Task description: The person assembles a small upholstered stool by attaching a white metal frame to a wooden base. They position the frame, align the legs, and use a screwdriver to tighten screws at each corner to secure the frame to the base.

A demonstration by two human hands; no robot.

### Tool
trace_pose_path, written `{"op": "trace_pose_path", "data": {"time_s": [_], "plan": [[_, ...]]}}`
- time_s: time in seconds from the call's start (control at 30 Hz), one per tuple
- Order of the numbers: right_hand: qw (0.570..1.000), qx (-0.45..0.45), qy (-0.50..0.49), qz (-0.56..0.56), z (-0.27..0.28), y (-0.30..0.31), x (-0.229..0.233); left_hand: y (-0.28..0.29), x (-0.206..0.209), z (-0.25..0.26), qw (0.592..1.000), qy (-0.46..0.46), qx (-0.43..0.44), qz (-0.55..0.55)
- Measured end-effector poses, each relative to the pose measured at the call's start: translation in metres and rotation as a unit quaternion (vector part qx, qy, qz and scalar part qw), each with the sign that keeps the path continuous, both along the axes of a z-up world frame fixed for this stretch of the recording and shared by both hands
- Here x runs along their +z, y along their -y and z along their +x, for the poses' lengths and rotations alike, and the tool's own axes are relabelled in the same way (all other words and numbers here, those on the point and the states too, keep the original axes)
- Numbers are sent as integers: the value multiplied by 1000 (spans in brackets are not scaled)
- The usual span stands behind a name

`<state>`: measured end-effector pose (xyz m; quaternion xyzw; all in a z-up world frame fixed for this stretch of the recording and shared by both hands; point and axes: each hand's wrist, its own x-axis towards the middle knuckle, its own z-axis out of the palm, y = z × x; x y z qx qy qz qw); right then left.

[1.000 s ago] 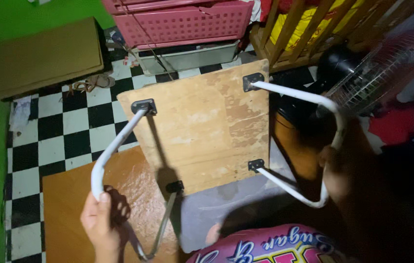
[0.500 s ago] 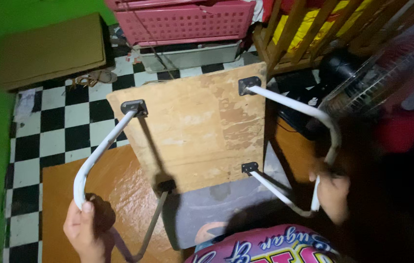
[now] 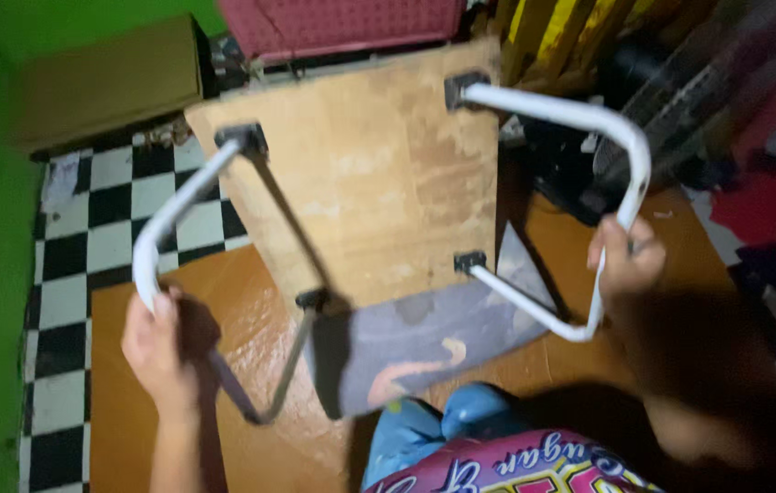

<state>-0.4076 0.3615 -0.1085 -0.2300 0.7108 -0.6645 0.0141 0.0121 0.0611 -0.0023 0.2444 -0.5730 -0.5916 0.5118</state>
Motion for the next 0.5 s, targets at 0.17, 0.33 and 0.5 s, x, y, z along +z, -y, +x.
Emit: {"op": "trace_pose_path", "data": {"time_s": [0.17,0.33,0.5], "plan": [[996,48,-39,-59,-2,-7,-6,-12,-11,10,998,-22,-26,-58],[986,82,-46,-139,-1,-24,-21,-34,-29,27,993,-77,-45,-74],[980,100,-76,-156,9,-41,-32,-52,-56,52,994,-19,-33,-103]]}}
